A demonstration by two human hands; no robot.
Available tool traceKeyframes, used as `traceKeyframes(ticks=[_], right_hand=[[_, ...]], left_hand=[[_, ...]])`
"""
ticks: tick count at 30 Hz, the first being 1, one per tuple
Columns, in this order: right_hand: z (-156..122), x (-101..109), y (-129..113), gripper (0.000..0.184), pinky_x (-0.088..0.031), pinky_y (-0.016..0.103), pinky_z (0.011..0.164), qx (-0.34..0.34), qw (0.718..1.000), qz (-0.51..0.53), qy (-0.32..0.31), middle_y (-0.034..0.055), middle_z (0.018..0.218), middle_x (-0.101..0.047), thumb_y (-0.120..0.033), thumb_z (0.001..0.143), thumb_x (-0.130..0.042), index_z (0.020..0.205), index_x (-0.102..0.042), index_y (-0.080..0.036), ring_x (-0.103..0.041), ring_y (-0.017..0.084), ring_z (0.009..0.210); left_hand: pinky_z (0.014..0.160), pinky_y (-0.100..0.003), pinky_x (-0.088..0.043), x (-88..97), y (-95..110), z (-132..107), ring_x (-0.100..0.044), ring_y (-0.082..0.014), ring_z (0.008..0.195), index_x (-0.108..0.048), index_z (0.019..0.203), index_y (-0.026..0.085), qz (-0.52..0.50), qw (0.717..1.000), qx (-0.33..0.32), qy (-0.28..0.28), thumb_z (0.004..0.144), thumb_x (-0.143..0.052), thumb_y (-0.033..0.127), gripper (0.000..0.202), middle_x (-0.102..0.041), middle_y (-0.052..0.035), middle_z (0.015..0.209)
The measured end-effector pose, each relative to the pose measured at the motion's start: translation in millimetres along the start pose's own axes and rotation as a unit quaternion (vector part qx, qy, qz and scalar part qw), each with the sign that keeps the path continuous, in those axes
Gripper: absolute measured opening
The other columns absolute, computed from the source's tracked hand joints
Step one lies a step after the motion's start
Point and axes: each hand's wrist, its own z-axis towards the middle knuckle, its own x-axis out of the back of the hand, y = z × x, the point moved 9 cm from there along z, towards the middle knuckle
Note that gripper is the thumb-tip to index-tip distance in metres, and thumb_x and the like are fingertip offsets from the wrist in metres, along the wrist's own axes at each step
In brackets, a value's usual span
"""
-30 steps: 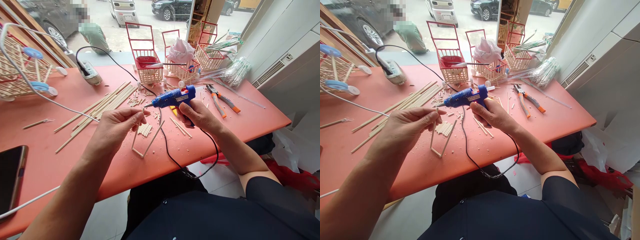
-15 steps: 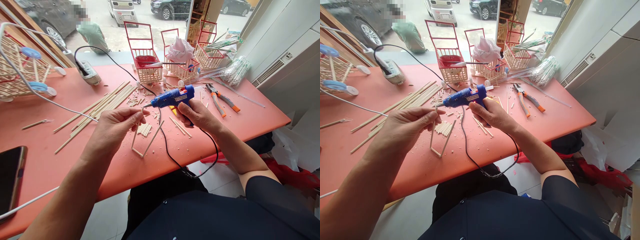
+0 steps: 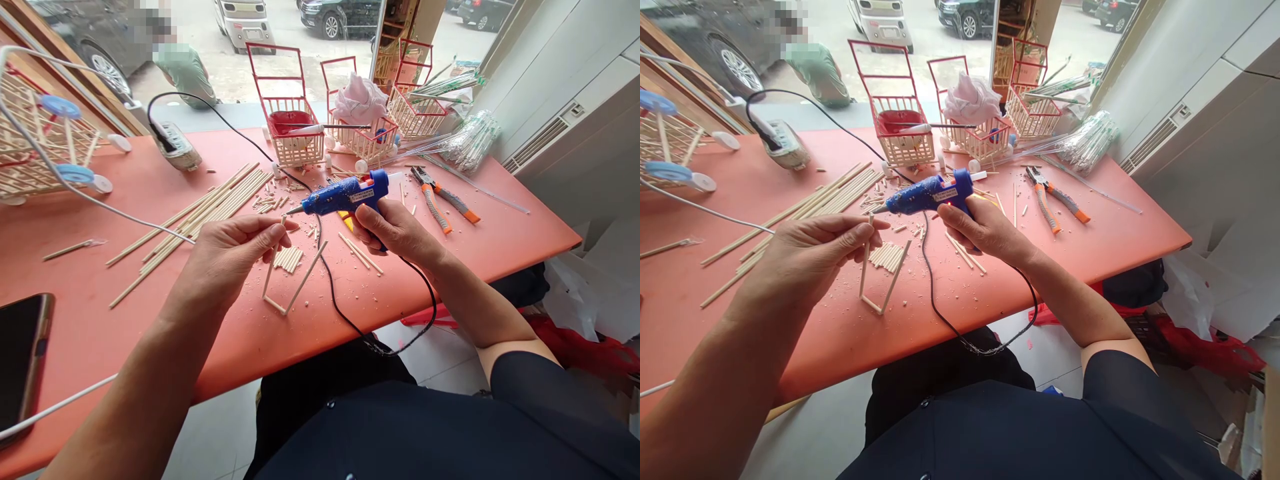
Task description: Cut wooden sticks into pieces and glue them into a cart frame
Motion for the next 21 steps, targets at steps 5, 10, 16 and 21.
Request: traceKeyframes(ticks=[5, 10, 16, 21], right_hand=[[0.1, -0.7, 1.4, 0.069, -0.026, 0.021, 0.040, -0.007, 1.000, 0.001, -0.002, -0.0088, 0.066, -0.043, -0.084, 0.099, -0.074, 0.080, -0.045, -0.025, -0.033, 0.005, 0.049], [0.0, -1.2, -0.7, 0.067, -0.028, 0.020, 0.041, 0.002, 1.000, 0.009, -0.002, -0.0096, 0.066, -0.042, -0.082, 0.100, -0.074, 0.081, -0.045, -0.025, -0.032, 0.004, 0.049], [-0.4, -0.9, -1.0, 0.067, -0.028, 0.019, 0.042, -0.003, 1.000, 0.000, 0.000, -0.0106, 0.065, -0.040, -0.082, 0.102, -0.073, 0.082, -0.043, -0.025, -0.031, 0.004, 0.049], [-0.5, -0.3, -0.1, 0.066, -0.028, 0.019, 0.042, -0.006, 1.000, -0.002, 0.003, -0.0112, 0.065, -0.039, -0.081, 0.101, -0.074, 0.083, -0.043, -0.026, -0.030, 0.004, 0.049]], left_hand=[[0.060, -0.034, -0.041, 0.1, 0.2, -0.7, -0.053, -0.0145, 0.064, -0.085, 0.069, 0.023, -0.007, 1.000, 0.000, 0.003, 0.078, -0.095, 0.035, 0.017, -0.079, -0.0071, 0.075], [0.059, -0.032, -0.042, 0.1, -0.8, 0.6, -0.053, -0.0134, 0.063, -0.085, 0.068, 0.023, -0.010, 1.000, -0.004, -0.001, 0.078, -0.096, 0.037, 0.021, -0.079, -0.0063, 0.074], [0.057, -0.026, -0.042, 2.6, -5.0, 4.1, -0.055, -0.0106, 0.061, -0.087, 0.070, 0.023, -0.016, 1.000, -0.017, 0.002, 0.073, -0.099, 0.039, 0.021, -0.080, -0.0065, 0.075], [0.057, -0.025, -0.043, 1.8, -4.0, 3.7, -0.055, -0.0104, 0.061, -0.089, 0.072, 0.022, -0.025, 0.999, -0.020, -0.002, 0.073, -0.101, 0.040, 0.022, -0.080, -0.0068, 0.075]])
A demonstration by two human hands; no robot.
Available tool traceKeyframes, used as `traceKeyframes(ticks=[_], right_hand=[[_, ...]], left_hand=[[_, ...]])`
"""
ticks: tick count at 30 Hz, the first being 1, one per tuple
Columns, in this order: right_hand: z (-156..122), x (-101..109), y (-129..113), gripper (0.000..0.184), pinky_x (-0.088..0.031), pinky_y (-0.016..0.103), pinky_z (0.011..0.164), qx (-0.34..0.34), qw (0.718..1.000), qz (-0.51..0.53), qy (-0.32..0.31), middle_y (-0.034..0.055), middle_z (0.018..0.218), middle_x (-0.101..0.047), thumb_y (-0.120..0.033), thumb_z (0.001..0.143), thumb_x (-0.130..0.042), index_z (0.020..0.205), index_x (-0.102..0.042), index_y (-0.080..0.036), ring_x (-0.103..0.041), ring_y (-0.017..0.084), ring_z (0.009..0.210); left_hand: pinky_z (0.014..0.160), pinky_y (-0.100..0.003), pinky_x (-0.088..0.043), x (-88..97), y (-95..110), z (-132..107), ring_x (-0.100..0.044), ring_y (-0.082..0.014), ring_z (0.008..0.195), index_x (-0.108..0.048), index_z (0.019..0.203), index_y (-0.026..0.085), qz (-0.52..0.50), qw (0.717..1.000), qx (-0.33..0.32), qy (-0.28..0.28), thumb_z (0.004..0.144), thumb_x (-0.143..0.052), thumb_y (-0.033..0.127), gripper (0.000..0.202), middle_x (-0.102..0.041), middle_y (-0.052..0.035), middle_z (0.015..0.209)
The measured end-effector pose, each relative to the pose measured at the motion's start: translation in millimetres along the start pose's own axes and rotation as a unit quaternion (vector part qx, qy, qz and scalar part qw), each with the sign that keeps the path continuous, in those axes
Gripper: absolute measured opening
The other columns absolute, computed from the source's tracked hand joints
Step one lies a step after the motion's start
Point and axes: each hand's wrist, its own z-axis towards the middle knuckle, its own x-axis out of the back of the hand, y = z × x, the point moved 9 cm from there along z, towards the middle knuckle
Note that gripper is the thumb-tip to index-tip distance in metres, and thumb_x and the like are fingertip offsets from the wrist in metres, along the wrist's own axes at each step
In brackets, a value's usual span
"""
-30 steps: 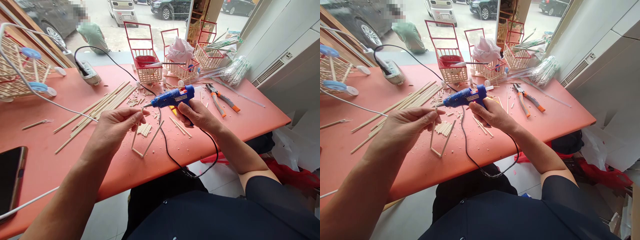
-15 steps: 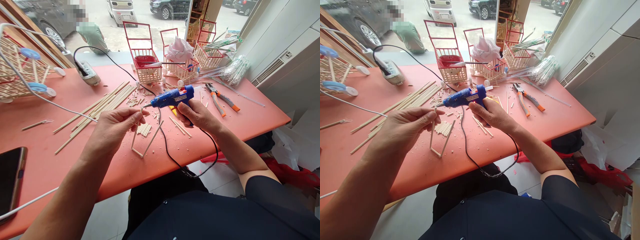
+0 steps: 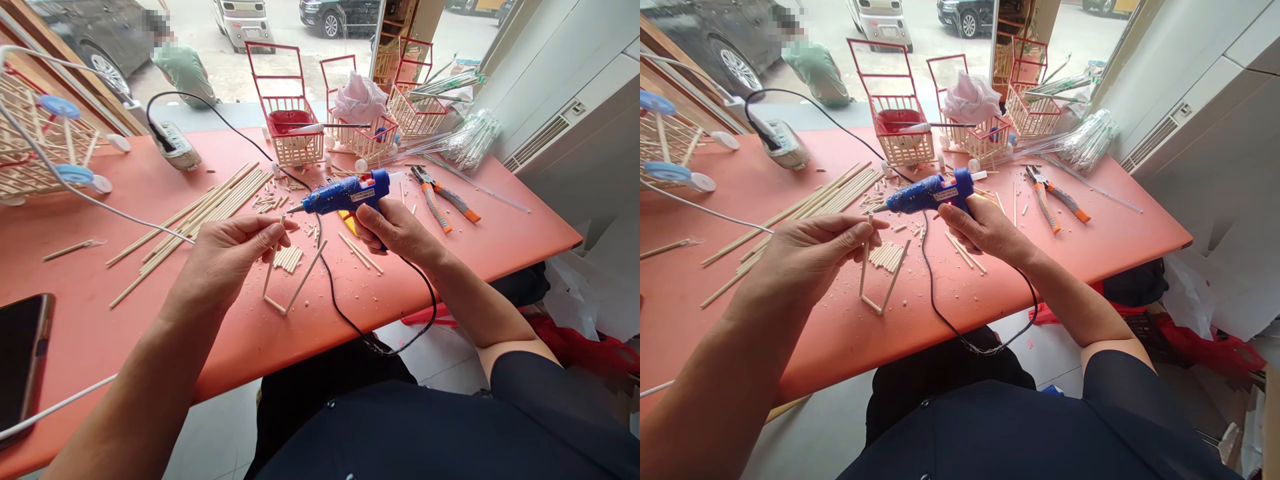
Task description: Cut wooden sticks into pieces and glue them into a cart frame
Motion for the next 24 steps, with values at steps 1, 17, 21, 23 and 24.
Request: traceKeyframes(ticks=[1, 17, 21, 23, 24], right_hand=[[0.0, 0.0, 0.0, 0.066, -0.028, 0.019, 0.042, 0.002, 1.000, -0.002, 0.000, -0.0112, 0.065, -0.039, -0.081, 0.101, -0.074, 0.083, -0.043, -0.026, -0.030, 0.004, 0.049], [1.1, 2.2, -1.7, 0.068, -0.029, 0.020, 0.041, 0.021, 0.999, -0.030, 0.008, -0.0119, 0.060, -0.038, -0.084, 0.101, -0.071, 0.079, -0.043, -0.026, -0.032, 0.004, 0.046], [1.4, 2.2, -1.7, 0.067, -0.029, 0.021, 0.041, 0.027, 0.999, -0.037, 0.006, -0.0118, 0.060, -0.038, -0.083, 0.103, -0.070, 0.079, -0.043, -0.026, -0.032, 0.005, 0.046], [1.3, 2.4, -1.8, 0.067, -0.028, 0.021, 0.041, 0.030, 0.999, -0.034, 0.008, -0.0118, 0.060, -0.037, -0.082, 0.103, -0.071, 0.080, -0.043, -0.026, -0.031, 0.005, 0.047], [1.3, 2.5, -1.8, 0.067, -0.028, 0.021, 0.041, 0.031, 0.999, -0.034, 0.009, -0.0118, 0.060, -0.037, -0.082, 0.102, -0.071, 0.080, -0.043, -0.026, -0.031, 0.005, 0.047]], left_hand=[[0.057, -0.025, -0.043, -0.1, 0.3, -0.1, -0.055, -0.0102, 0.061, -0.088, 0.072, 0.022, -0.001, 1.000, 0.000, 0.000, 0.073, -0.101, 0.040, 0.022, -0.080, -0.0067, 0.074], [0.057, -0.027, -0.042, 0.8, 0.1, -0.4, -0.054, -0.0107, 0.060, -0.088, 0.073, 0.020, 0.009, 1.000, 0.013, 0.008, 0.073, -0.098, 0.037, 0.019, -0.081, -0.0074, 0.075], [0.057, -0.026, -0.043, 1.1, -1.1, -0.4, -0.055, -0.0106, 0.060, -0.089, 0.072, 0.021, 0.015, 1.000, 0.021, 0.015, 0.072, -0.097, 0.037, 0.017, -0.082, -0.0072, 0.076], [0.057, -0.026, -0.043, 0.2, -1.2, -0.6, -0.055, -0.0103, 0.060, -0.088, 0.069, 0.022, 0.017, 0.999, 0.026, 0.013, 0.071, -0.096, 0.037, 0.017, -0.082, -0.0070, 0.077], [0.057, -0.026, -0.043, -0.2, -1.2, -0.7, -0.055, -0.0103, 0.059, -0.088, 0.069, 0.022, 0.017, 0.999, 0.027, 0.012, 0.071, -0.095, 0.037, 0.017, -0.082, -0.0069, 0.077]])
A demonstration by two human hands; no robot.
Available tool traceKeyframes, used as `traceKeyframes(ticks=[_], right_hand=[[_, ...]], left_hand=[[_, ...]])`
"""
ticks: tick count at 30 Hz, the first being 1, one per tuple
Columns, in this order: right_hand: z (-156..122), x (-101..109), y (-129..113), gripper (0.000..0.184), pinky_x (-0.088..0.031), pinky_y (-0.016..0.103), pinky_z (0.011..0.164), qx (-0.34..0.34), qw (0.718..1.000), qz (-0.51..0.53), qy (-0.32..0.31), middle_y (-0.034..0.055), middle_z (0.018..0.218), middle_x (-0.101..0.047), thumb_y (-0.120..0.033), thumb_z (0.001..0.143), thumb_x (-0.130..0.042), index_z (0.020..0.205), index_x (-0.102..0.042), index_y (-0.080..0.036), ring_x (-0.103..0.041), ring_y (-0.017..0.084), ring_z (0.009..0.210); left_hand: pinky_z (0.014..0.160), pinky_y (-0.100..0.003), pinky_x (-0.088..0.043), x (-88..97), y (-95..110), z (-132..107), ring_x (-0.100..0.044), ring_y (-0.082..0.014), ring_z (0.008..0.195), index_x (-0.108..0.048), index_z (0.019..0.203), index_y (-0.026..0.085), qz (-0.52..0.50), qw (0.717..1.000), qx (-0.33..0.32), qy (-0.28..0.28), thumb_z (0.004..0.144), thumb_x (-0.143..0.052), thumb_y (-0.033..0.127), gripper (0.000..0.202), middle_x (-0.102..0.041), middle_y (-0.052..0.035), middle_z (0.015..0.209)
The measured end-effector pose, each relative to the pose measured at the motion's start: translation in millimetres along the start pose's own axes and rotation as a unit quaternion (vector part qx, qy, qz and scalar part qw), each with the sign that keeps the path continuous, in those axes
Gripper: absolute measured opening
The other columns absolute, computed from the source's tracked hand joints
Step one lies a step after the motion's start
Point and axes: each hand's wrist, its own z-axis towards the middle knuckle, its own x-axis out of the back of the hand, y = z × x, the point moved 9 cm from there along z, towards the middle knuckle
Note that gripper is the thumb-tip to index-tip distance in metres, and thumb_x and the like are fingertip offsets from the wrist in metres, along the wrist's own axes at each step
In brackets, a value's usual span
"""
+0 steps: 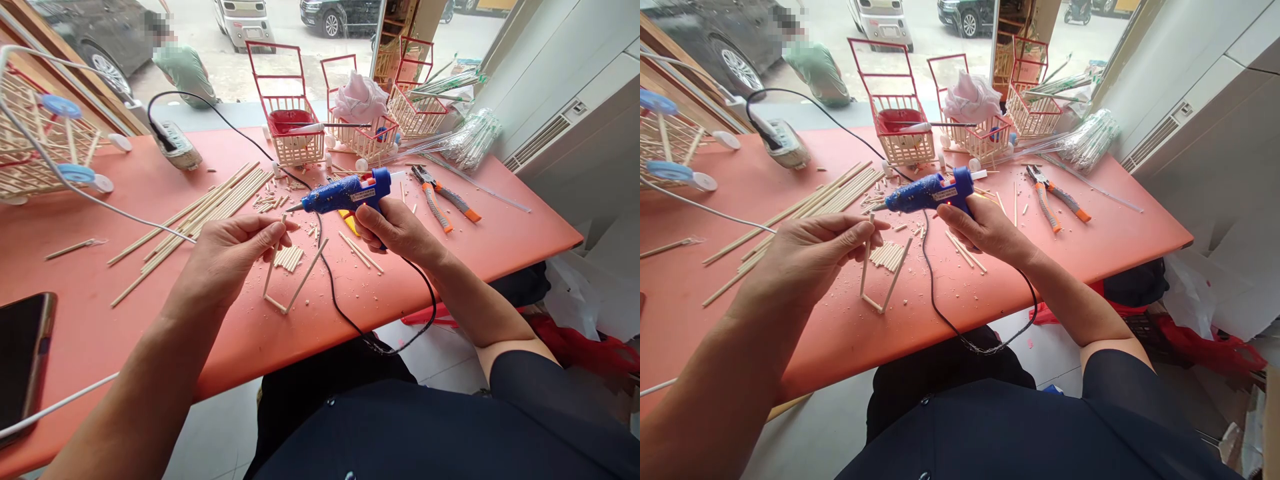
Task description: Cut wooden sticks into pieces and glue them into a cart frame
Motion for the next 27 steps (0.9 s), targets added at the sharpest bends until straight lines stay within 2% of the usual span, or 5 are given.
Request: traceKeyframes(ticks=[12, 18, 27], right_hand=[[1.7, 0.0, -1.9, 0.068, -0.030, 0.021, 0.041, -0.004, 1.000, -0.014, -0.003, -0.0105, 0.061, -0.042, -0.084, 0.101, -0.071, 0.080, -0.045, -0.025, -0.036, 0.004, 0.047], [0.9, 3.8, -1.5, 0.068, -0.030, 0.022, 0.041, 0.000, 1.000, -0.016, 0.013, -0.0099, 0.060, -0.043, -0.084, 0.101, -0.072, 0.080, -0.046, -0.025, -0.037, 0.005, 0.047], [0.3, 7.0, -2.9, 0.070, -0.030, 0.023, 0.043, 0.008, 0.998, -0.056, 0.021, -0.0087, 0.058, -0.043, -0.086, 0.100, -0.070, 0.076, -0.047, -0.025, -0.037, 0.007, 0.047]], left_hand=[[0.059, -0.028, -0.044, -2.9, 2.2, -1.0, -0.053, -0.0113, 0.061, -0.086, 0.068, 0.021, 0.017, 1.000, -0.011, -0.020, 0.076, -0.095, 0.040, 0.022, -0.082, -0.0084, 0.082], [0.059, -0.028, -0.044, -2.4, 3.3, -1.8, -0.054, -0.0113, 0.062, -0.086, 0.068, 0.021, 0.006, 1.000, -0.003, -0.013, 0.075, -0.097, 0.038, 0.022, -0.085, -0.0094, 0.086], [0.056, -0.027, -0.043, -0.5, 2.6, -1.2, -0.054, -0.0111, 0.059, -0.087, 0.070, 0.021, -0.002, 1.000, 0.000, -0.002, 0.072, -0.101, 0.039, 0.023, -0.080, -0.0064, 0.074]])
